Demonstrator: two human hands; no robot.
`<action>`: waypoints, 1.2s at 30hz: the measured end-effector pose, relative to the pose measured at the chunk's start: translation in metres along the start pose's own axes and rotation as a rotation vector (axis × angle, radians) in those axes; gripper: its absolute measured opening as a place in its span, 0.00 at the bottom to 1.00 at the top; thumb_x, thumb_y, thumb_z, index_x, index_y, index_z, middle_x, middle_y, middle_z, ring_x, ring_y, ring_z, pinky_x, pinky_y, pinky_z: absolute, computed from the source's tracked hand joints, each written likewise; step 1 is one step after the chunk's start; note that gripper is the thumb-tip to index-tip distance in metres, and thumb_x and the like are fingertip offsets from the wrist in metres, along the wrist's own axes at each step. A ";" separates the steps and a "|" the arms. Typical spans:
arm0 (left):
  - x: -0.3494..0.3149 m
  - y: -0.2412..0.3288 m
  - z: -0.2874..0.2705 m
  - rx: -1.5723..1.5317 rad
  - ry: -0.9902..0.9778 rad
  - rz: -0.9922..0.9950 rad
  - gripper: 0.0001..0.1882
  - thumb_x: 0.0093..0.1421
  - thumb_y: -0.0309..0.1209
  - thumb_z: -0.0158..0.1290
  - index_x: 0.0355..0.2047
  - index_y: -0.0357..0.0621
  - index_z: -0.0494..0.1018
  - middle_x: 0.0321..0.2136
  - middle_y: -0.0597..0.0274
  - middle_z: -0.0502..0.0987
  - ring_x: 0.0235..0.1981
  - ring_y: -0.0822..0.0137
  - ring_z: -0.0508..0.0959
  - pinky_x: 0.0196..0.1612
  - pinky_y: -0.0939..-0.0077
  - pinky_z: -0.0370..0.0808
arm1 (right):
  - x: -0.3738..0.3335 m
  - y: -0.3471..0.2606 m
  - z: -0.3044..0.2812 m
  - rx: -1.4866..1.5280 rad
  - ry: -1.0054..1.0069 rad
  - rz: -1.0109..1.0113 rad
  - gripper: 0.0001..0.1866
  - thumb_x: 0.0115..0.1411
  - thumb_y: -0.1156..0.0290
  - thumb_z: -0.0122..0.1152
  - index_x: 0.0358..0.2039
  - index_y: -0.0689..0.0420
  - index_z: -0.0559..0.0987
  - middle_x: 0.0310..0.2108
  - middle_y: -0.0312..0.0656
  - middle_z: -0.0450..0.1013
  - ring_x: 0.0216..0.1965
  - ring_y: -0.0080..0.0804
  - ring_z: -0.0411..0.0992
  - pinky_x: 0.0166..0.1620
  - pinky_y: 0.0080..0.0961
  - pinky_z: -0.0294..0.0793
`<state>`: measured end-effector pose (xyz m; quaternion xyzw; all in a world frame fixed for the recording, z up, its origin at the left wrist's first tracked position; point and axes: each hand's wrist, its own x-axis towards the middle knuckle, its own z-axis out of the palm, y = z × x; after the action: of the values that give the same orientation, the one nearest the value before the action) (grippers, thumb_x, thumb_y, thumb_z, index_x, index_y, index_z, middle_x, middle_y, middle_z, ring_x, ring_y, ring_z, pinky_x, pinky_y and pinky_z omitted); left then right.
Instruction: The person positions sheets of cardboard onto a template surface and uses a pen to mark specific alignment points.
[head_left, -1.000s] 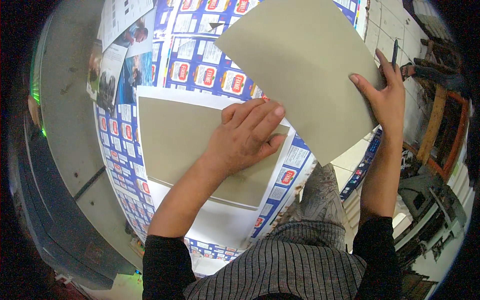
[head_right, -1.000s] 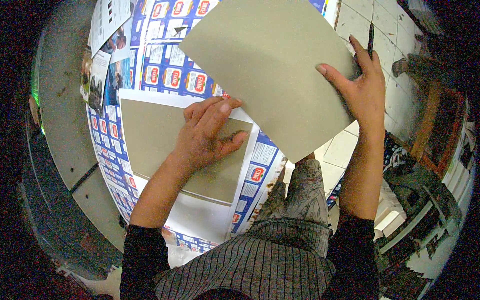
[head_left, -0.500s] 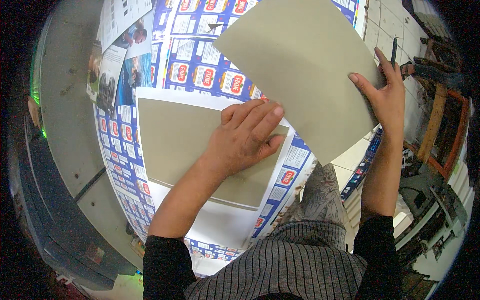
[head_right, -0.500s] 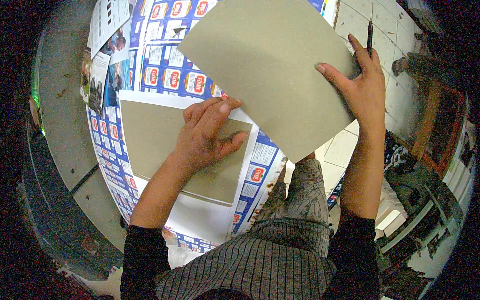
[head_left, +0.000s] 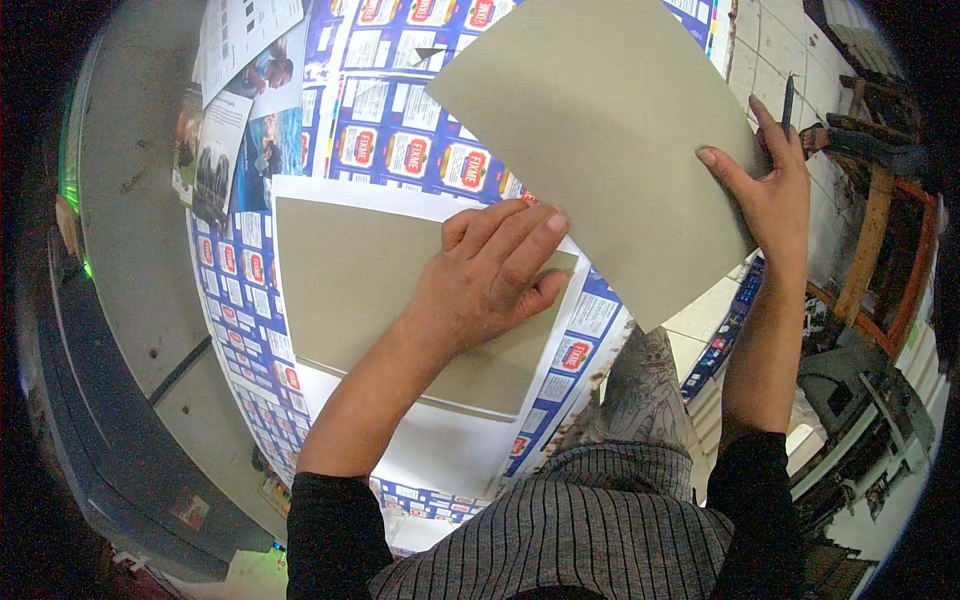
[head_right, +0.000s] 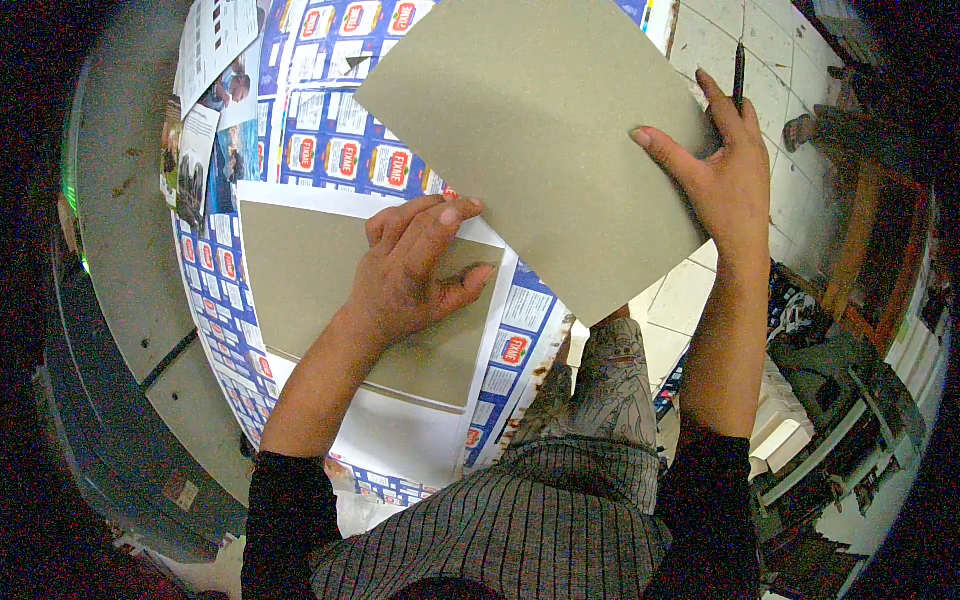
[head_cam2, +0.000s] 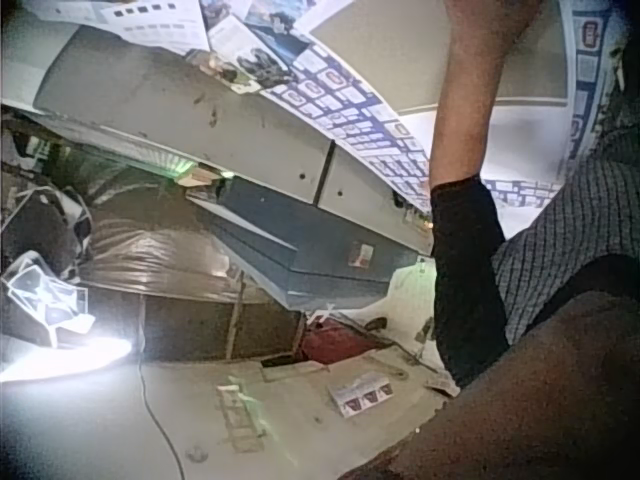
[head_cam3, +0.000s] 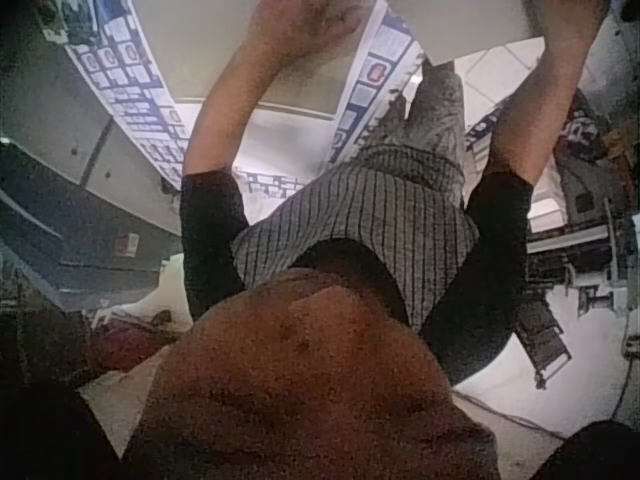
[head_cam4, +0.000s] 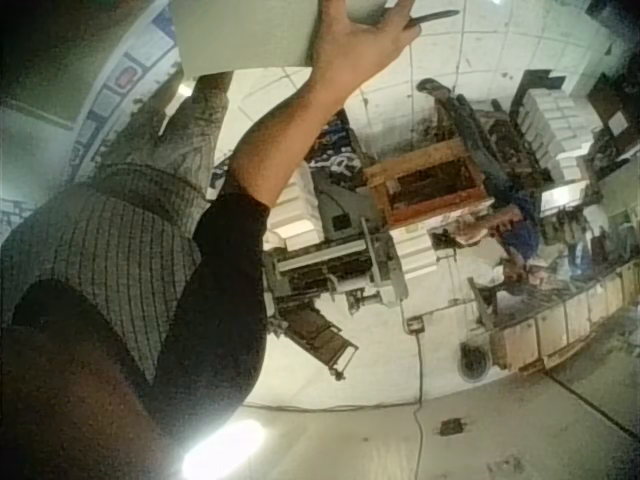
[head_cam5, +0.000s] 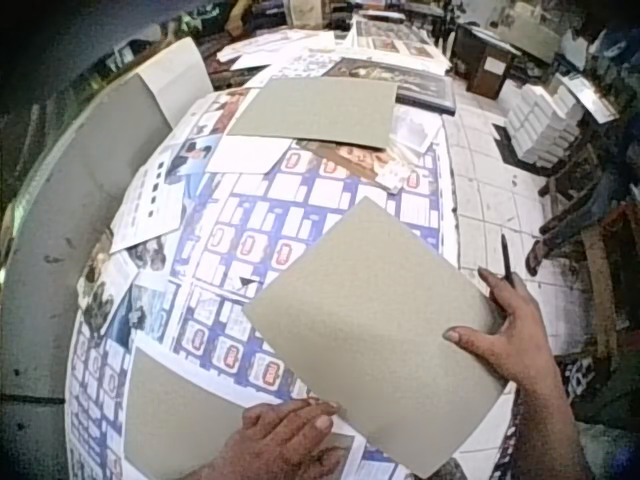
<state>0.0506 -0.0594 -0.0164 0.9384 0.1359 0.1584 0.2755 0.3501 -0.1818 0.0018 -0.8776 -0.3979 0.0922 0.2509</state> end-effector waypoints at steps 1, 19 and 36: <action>0.000 0.000 0.000 -0.001 0.010 0.005 0.46 0.49 0.37 0.69 0.63 0.49 0.54 0.53 0.62 0.75 0.54 0.57 0.74 0.53 0.57 0.65 | 0.000 -0.001 -0.001 0.000 0.000 0.000 0.47 0.41 0.48 0.79 0.59 0.59 0.74 0.47 0.51 0.72 0.44 0.44 0.76 0.47 0.35 0.76; 0.005 0.005 -0.007 -0.004 -0.067 -0.076 0.34 0.49 0.39 0.68 0.55 0.48 0.67 0.52 0.64 0.76 0.54 0.61 0.74 0.55 0.61 0.64 | 0.000 -0.001 -0.004 0.005 -0.014 0.007 0.46 0.42 0.48 0.79 0.59 0.58 0.73 0.47 0.54 0.72 0.50 0.48 0.74 0.51 0.39 0.74; 0.008 0.004 -0.007 -0.006 -0.054 -0.065 0.37 0.51 0.36 0.65 0.59 0.49 0.61 0.52 0.61 0.74 0.57 0.62 0.73 0.63 0.58 0.56 | -0.101 -0.037 -0.038 0.457 -0.413 -0.487 0.36 0.55 0.45 0.67 0.53 0.58 0.71 0.37 0.50 0.79 0.41 0.45 0.80 0.50 0.40 0.75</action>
<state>0.0562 -0.0564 -0.0062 0.9366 0.1584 0.1242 0.2868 0.2729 -0.2507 0.0496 -0.6420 -0.6059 0.2906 0.3691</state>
